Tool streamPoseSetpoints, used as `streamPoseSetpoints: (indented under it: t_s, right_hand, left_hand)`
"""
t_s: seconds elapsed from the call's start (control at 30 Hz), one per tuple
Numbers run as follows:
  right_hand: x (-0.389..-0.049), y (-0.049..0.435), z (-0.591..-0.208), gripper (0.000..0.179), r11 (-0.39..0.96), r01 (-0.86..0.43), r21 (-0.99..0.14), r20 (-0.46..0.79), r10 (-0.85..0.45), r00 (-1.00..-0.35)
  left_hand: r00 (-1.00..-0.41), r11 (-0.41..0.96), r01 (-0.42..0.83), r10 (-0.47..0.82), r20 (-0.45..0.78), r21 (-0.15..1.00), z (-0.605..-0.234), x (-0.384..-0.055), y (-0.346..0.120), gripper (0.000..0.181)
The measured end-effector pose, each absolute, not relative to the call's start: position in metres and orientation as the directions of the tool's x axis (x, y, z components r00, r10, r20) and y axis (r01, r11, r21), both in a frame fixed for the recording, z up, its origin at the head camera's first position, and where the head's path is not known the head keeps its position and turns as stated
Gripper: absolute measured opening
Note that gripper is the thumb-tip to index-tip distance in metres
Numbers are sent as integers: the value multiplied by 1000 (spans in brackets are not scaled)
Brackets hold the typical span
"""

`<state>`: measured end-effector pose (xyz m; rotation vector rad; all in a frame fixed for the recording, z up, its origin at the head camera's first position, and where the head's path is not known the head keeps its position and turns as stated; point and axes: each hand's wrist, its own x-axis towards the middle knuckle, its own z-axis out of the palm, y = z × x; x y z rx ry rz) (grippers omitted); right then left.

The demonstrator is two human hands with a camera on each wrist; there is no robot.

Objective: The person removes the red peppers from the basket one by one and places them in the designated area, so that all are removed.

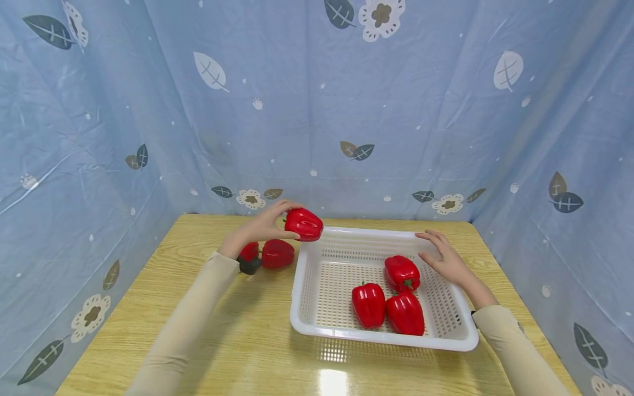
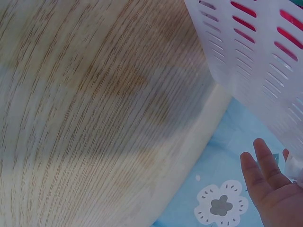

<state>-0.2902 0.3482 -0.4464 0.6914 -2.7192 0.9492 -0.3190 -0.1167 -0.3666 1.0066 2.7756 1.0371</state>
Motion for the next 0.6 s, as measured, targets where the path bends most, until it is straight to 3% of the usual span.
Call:
streamPoseSetpoints:
  t_s: [0.6]
  right_hand:
    - [-290,350,-447,51,684,-474,-554,305,-364,-880]
  left_hand:
    - [-898,665,424,399,188,614,-386,-312,-180,80]
